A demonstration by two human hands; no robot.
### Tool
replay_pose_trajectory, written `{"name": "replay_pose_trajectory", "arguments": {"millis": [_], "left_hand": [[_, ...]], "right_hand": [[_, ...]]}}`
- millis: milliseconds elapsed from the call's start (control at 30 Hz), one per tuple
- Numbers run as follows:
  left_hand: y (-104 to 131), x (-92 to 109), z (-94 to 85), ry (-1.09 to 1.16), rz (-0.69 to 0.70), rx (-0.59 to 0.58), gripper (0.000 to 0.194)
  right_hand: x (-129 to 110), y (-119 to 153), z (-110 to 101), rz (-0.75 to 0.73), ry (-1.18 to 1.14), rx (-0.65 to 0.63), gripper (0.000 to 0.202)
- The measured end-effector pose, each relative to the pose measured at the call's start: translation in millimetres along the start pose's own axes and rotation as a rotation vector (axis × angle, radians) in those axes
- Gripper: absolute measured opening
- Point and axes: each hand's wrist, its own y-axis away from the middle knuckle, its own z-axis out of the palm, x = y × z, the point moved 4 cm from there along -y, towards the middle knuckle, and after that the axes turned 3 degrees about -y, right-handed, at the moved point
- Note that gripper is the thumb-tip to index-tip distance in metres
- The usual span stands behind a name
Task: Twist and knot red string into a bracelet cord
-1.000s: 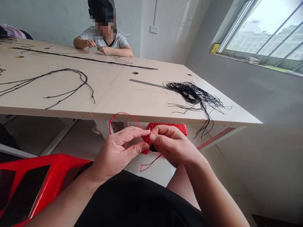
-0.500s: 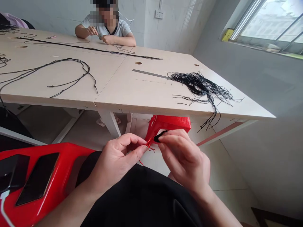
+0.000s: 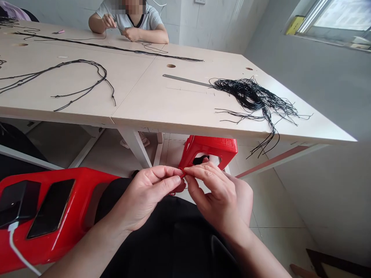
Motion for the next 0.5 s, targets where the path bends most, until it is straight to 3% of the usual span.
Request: {"name": "replay_pose_trajectory", "arguments": {"millis": [267, 500], "left_hand": [[1.9, -2.3, -3.1, 0.143, -0.114, 0.009, 0.014], [1.2, -4.7, -1.6, 0.109, -0.067, -0.002, 0.014]], "right_hand": [[17.3, 3.1, 10.6, 0.202, -0.273, -0.039, 0.014], [19.0, 7.9, 10.1, 0.266, -0.299, -0.057, 0.013]]}}
